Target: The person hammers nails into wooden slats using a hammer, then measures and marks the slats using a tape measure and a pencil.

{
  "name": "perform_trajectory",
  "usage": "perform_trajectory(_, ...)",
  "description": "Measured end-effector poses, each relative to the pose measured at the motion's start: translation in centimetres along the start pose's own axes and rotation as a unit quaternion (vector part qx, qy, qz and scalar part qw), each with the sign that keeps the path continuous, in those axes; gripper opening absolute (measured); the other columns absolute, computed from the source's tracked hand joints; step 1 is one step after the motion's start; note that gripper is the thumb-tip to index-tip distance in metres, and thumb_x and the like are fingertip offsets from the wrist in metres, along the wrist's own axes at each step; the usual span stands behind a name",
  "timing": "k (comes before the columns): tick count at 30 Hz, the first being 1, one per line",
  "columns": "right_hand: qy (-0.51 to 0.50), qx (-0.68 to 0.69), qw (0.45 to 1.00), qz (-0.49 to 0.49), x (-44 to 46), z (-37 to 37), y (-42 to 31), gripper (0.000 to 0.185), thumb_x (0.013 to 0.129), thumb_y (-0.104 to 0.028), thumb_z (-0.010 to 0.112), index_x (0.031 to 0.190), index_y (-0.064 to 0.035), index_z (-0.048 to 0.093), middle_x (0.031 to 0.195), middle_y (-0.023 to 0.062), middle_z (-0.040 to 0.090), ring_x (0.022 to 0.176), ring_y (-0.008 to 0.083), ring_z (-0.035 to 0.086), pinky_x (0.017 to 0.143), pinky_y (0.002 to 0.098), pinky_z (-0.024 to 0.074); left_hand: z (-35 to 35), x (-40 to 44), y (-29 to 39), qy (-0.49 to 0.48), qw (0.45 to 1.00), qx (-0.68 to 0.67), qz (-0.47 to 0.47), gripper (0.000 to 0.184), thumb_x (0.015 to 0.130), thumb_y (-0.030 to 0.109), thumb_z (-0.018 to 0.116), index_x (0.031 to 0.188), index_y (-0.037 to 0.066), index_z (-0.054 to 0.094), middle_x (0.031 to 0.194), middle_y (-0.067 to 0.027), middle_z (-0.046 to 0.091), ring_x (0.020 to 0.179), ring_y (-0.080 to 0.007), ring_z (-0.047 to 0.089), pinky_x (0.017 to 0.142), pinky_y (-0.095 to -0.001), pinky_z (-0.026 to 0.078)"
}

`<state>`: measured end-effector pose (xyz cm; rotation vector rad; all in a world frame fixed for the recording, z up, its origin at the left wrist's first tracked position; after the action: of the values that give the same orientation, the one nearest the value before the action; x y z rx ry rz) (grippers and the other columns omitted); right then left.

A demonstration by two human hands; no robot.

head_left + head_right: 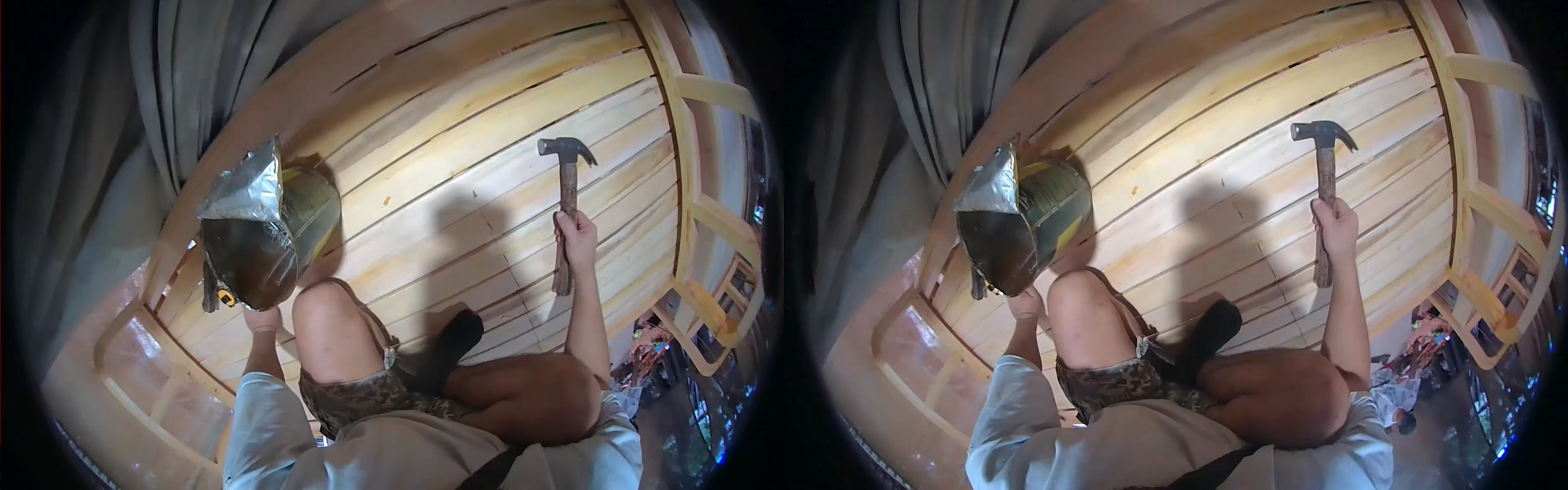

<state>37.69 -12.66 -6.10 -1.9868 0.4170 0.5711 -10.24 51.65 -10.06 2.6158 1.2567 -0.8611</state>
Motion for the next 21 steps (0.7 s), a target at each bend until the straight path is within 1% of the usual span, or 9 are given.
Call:
perform_trajectory(3, 0.042, -0.081, 0.996, -0.002, 0.3, -0.2, 0.6, 0.032, 0.09, -0.029, 0.073, 0.073, -0.0035, 0.063, 0.061, 0.0015, 0.059, 0.055, 0.0096, 0.054, 0.052, 0.0288, 0.0416, -4.1, -0.9, 3.3, -0.013, 0.992, -0.102, -0.079, 0.04, 0.094, 0.03, 0.06, 0.123, 0.002, 0.063, 0.122, -0.0194, 0.067, 0.118, -0.0395, 0.06, 0.1, -0.0457, 0.046)
perform_trajectory(5, 0.072, -0.1, 0.992, 0.011, 0.1, -0.1, 0.5, 0.035, 0.088, -0.031, 0.072, 0.071, -0.0023, 0.063, 0.059, 0.0039, 0.059, 0.056, 0.0128, 0.056, 0.053, 0.0326, 0.044, -4.2, 0.0, 1.1, 0.199, 0.939, -0.28, 0.034, 0.037, 0.097, 0.034, 0.059, 0.117, 0.004, 0.065, 0.101, -0.0151, 0.071, 0.091, -0.0342, 0.067, 0.078, -0.0439, 0.053)
perform_trajectory(6, 0.086, -0.115, 0.989, 0.018, 0.1, -0.2, 0.4, 0.035, 0.087, -0.033, 0.072, 0.073, -0.002, 0.064, 0.059, 0.0053, 0.06, 0.055, 0.0146, 0.057, 0.055, 0.0339, 0.0457, -4.7, -0.4, 0.8, 0.051, 0.86, -0.47, -0.191, 0.038, 0.097, 0.045, 0.059, 0.108, 0.008, 0.065, 0.081, -0.0072, 0.065, 0.064, -0.0206, 0.059, 0.053, -0.0348, 0.046)
perform_trajectory(7, 0.1, -0.133, 0.986, 0.023, 0.0, -0.4, 0.2, 0.035, 0.087, -0.034, 0.071, 0.075, -0.0016, 0.064, 0.059, 0.0068, 0.06, 0.055, 0.0164, 0.058, 0.056, 0.0351, 0.0474, -9.8, -1.6, 4.3, 0.057, 0.862, -0.467, -0.185, 0.038, 0.097, 0.045, 0.059, 0.108, 0.008, 0.065, 0.081, -0.0072, 0.065, 0.064, -0.0206, 0.059, 0.053, -0.0348, 0.046)
perform_trajectory(9, 0.095, -0.096, 0.99, 0.037, -0.3, -0.4, -0.8, 0.035, 0.086, -0.036, 0.069, 0.075, -0.0024, 0.065, 0.061, 0.0078, 0.063, 0.056, 0.0189, 0.06, 0.06, 0.0361, 0.0498, -15.7, -4.1, 11.7, -0.013, 0.534, -0.833, -0.146, 0.042, 0.099, 0.058, 0.052, 0.108, 0.018, 0.061, 0.075, 0.0036, 0.054, 0.052, -0.0068, 0.041, 0.042, -0.0248, 0.027)
perform_trajectory(11, 0.119, -0.11, 0.986, 0.031, -0.6, -0.2, -1.5, 0.036, 0.086, -0.036, 0.068, 0.075, -0.0025, 0.065, 0.062, 0.0084, 0.064, 0.057, 0.02, 0.062, 0.062, 0.0368, 0.0508, -18.5, -4.2, 13.5, -0.038, 0.538, -0.839, -0.074, 0.042, 0.096, 0.058, 0.059, 0.109, 0.018, 0.06, 0.076, 0.0054, 0.056, 0.053, -0.0062, 0.044, 0.043, -0.0239, 0.03)
perform_trajectory(14, 0.111, -0.123, 0.986, 0.018, -0.6, -0.3, -2.5, 0.039, 0.087, -0.039, 0.067, 0.075, -0.0021, 0.066, 0.062, 0.0097, 0.065, 0.059, 0.022, 0.063, 0.063, 0.0384, 0.051, -22.7, -3.5, 15.3, -0.009, 0.842, -0.535, -0.067, 0.028, 0.095, 0.035, 0.067, 0.102, 0.007, 0.066, 0.073, 0.0001, 0.061, 0.061, -0.0079, 0.051, 0.047, -0.0278, 0.038)
perform_trajectory(17, 0.087, -0.149, 0.985, -0.005, 0.2, -0.6, -1.6, 0.048, 0.087, -0.048, 0.068, 0.073, -0.0017, 0.066, 0.063, 0.0111, 0.064, 0.061, 0.025, 0.064, 0.063, 0.0401, 0.0507, -23.7, -1.0, 14.8, 0.1, 0.896, -0.423, 0.088, 0.022, 0.092, 0.019, 0.068, 0.102, -0.001, 0.068, 0.082, -0.0044, 0.068, 0.071, -0.0112, 0.058, 0.059, -0.0304, 0.047)
perform_trajectory(21, 0.077, -0.129, 0.989, -0.001, 0.1, -1.2, 0.0, 0.054, 0.087, -0.052, 0.068, 0.074, -0.0004, 0.065, 0.065, 0.0139, 0.064, 0.064, 0.0276, 0.064, 0.065, 0.0424, 0.05, -25.1, -0.7, 12.3, 0.13, 0.881, -0.452, 0.049, 0.019, 0.09, 0.014, 0.069, 0.09, -0.005, 0.068, 0.083, -0.0111, 0.071, 0.073, -0.0143, 0.059, 0.07, -0.0339, 0.048)
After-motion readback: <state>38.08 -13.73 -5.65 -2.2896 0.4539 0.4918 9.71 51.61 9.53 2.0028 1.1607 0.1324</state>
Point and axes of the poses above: each hand's wrist, its own x-axis towards the middle knuckle, its own z-axis out of the palm, y = z × x, the point moved 8 cm from there along x, towards the middle knuckle
